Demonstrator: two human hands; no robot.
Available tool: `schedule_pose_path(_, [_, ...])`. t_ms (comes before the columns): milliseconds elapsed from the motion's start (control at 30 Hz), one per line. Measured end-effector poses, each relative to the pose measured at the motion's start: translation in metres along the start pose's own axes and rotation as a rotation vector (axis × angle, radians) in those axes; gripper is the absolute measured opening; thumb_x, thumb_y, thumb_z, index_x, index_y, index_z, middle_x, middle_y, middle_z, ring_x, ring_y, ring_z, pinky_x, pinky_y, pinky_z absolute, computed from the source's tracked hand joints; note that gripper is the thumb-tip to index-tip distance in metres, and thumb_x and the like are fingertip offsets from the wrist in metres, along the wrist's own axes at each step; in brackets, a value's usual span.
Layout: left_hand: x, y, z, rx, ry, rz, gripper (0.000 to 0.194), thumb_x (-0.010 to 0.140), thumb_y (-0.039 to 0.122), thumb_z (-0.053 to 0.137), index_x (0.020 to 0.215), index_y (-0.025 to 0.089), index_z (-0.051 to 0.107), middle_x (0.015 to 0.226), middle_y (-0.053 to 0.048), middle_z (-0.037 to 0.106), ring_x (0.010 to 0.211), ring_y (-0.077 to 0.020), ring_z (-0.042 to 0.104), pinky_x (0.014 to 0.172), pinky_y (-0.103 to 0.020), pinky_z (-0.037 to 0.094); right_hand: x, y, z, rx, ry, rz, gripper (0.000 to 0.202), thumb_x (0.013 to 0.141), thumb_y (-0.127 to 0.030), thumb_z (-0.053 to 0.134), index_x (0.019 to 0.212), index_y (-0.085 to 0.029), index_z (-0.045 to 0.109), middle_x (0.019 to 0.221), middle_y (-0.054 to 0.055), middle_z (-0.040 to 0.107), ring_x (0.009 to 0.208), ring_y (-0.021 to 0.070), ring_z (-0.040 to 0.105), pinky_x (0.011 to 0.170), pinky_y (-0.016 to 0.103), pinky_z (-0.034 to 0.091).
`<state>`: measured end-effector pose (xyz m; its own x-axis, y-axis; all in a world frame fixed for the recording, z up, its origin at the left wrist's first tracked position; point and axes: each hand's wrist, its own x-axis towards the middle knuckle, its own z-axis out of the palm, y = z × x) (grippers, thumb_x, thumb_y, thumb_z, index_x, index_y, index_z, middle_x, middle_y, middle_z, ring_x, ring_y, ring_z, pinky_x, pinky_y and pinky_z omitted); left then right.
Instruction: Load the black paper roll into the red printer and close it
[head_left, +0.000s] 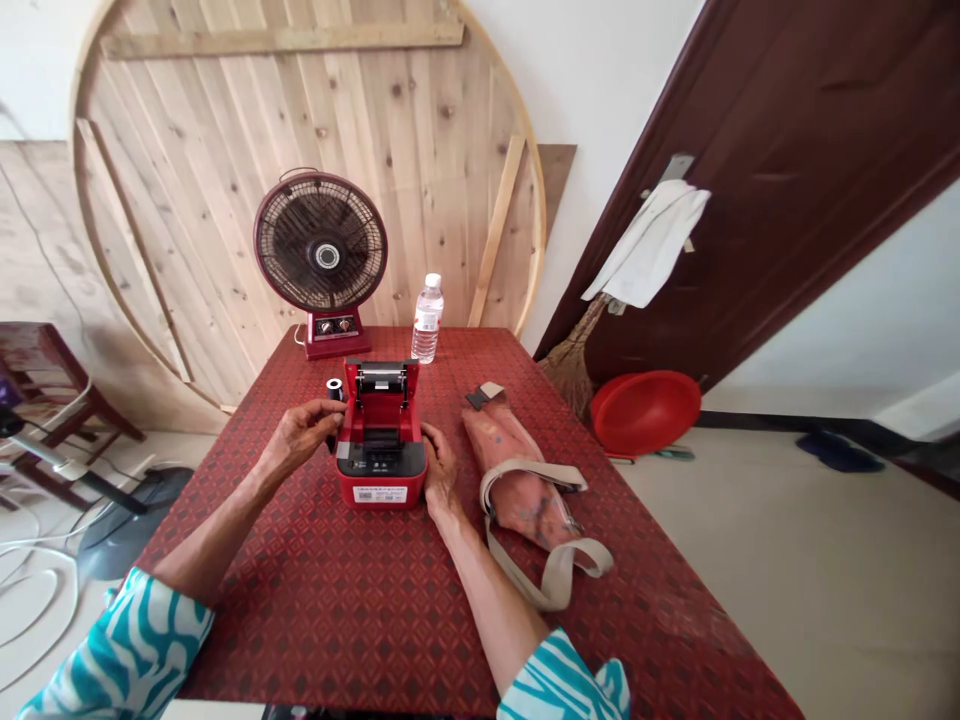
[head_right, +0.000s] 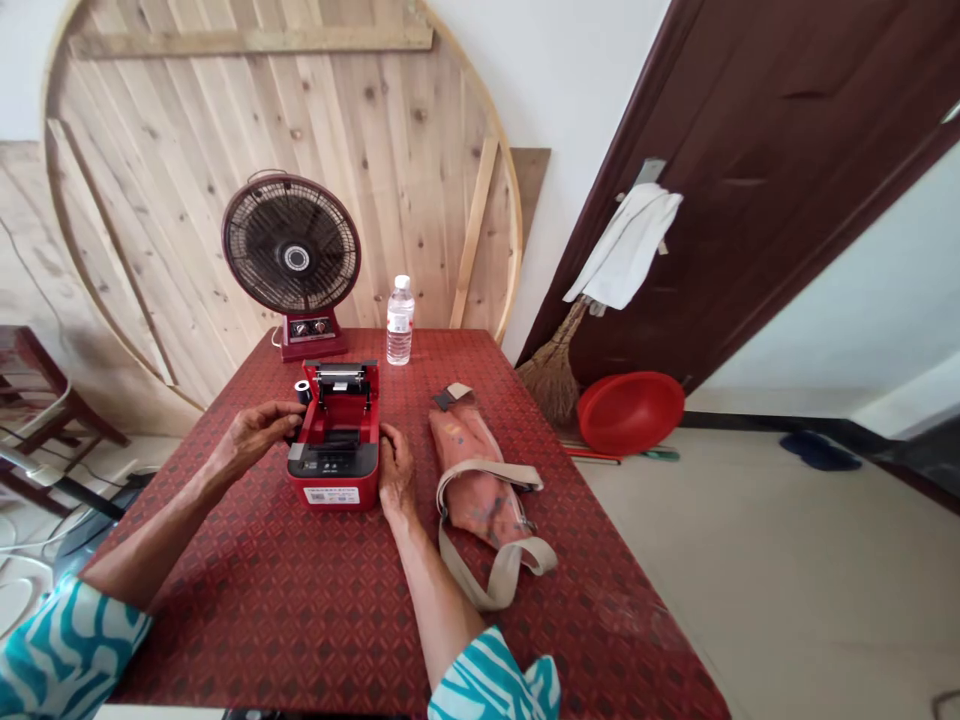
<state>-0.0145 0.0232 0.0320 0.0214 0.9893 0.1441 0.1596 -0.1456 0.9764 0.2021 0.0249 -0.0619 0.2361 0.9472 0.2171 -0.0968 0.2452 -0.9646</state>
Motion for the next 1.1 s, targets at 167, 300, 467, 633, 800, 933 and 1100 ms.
schedule_pose_path(167, [0.013,0.012,0.01,0.255,-0.108,0.156,0.02,0.074,0.031,0.067,0.09,0.021,0.074,0.078,-0.004,0.07,0.067,-0.0161,0.06,0.06,-0.024,0.044,0.003,0.005,-0.001,-0.013,-0.001,0.011,0.029,0.08,-0.036,0.053,0.102,-0.025,0.068,0.106,0.002,0.07,0.101,0.0222,0.061,0.089,0.034,0.043])
schedule_pose_path(300, [0.038,0.03,0.038,0.55,-0.434,0.278,0.02,0.07,0.013,0.064,0.079,0.027,0.076,0.084,-0.003,0.073,0.078,-0.0202,0.064,0.071,-0.026,0.043,0.003,0.006,0.0,-0.012,0.011,-0.004,0.029,0.079,-0.036,0.053,0.101,-0.024,0.069,0.106,0.003,0.07,0.101,0.0221,0.061,0.09,0.035,0.043])
schedule_pose_path(467, [0.06,0.028,0.057,0.866,-0.583,0.256,0.022,0.055,0.005,0.069,0.059,0.026,0.071,0.06,-0.002,0.067,0.06,-0.0207,0.06,0.058,-0.026,0.036,0.002,0.004,0.001,-0.019,0.012,-0.02,0.029,0.079,-0.034,0.052,0.101,-0.023,0.068,0.105,0.004,0.069,0.1,0.0216,0.061,0.09,0.035,0.043])
schedule_pose_path(633, [0.06,0.022,0.054,0.941,-0.607,0.32,0.019,0.055,0.01,0.073,0.067,0.025,0.071,0.074,-0.005,0.071,0.072,-0.0246,0.064,0.064,-0.027,0.041,0.002,0.002,0.002,-0.024,0.014,-0.013,0.029,0.081,-0.033,0.05,0.102,-0.024,0.068,0.106,0.003,0.069,0.101,0.0209,0.06,0.091,0.034,0.043])
schedule_pose_path(800, [0.05,0.033,0.055,1.205,-0.614,0.256,0.031,0.074,0.016,0.062,0.105,0.019,0.066,0.102,-0.01,0.071,0.097,-0.0263,0.065,0.079,-0.03,0.046,0.002,0.006,0.002,-0.019,0.001,-0.034,0.029,0.081,-0.032,0.049,0.103,-0.023,0.067,0.105,0.003,0.069,0.101,0.0199,0.06,0.093,0.034,0.043])
schedule_pose_path(933, [0.041,0.043,0.056,1.354,-0.573,0.219,0.036,0.081,0.02,0.057,0.117,0.02,0.06,0.106,-0.009,0.071,0.099,-0.0253,0.065,0.082,-0.03,0.048,0.003,0.009,0.001,-0.018,-0.011,-0.037,0.03,0.082,-0.032,0.049,0.104,-0.023,0.066,0.106,0.003,0.069,0.102,0.0198,0.06,0.093,0.034,0.043])
schedule_pose_path(1100, [0.029,0.049,0.053,1.316,-0.469,0.282,0.037,0.081,0.021,0.059,0.118,0.024,0.06,0.11,-0.007,0.07,0.102,-0.0265,0.065,0.086,-0.034,0.049,0.004,0.01,0.0,-0.029,-0.009,-0.041,0.03,0.081,-0.033,0.049,0.103,-0.023,0.066,0.106,0.003,0.068,0.102,0.0205,0.06,0.092,0.035,0.044])
